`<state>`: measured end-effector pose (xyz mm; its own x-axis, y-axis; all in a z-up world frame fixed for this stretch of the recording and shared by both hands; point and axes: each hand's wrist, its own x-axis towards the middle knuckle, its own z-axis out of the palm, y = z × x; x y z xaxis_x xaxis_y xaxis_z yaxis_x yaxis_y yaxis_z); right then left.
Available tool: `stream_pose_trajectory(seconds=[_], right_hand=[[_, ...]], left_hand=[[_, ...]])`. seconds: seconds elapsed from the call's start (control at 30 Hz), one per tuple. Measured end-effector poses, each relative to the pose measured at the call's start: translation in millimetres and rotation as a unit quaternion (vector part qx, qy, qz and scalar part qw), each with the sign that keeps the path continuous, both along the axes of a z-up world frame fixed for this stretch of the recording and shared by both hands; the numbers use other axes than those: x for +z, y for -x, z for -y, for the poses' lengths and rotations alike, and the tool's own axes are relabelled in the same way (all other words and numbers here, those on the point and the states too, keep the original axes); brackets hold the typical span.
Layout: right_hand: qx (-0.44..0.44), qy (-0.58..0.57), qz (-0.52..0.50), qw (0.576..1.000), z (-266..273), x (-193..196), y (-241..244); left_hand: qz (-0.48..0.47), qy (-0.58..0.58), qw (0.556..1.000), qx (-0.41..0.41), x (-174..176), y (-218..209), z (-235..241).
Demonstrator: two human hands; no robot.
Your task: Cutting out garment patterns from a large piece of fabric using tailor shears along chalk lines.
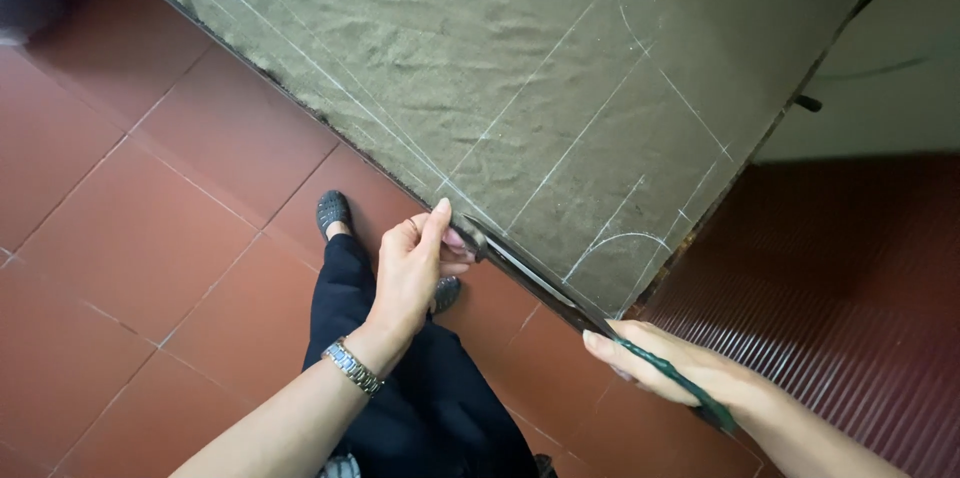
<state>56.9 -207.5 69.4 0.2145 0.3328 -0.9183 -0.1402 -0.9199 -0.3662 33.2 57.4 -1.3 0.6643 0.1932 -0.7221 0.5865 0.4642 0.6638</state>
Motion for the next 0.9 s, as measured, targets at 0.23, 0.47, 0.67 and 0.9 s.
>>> stream_pose_trajectory(seconds=[0.23,0.47,0.67,0.9], right_hand=[[-0.014,0.045,-0.025,0.999,-14,6,-8],[-0.048,0.002,-0.040,0.998,-8,3,-8],[-0.036,-0.007,0.021,0.999,-16,8,-3],[-0.065,0.053,-0.049,0.995,-7,4,-3]], left_hand=[[0.021,0.008,1.000,-0.005,-8,3,-6],[0.037,0.002,0.999,-0.009,-13,4,-8],[0.030,0.002,1.000,-0.007,-12,3,-8],[0.049,-0.032,0.998,-0.031,-6,-7,-31]])
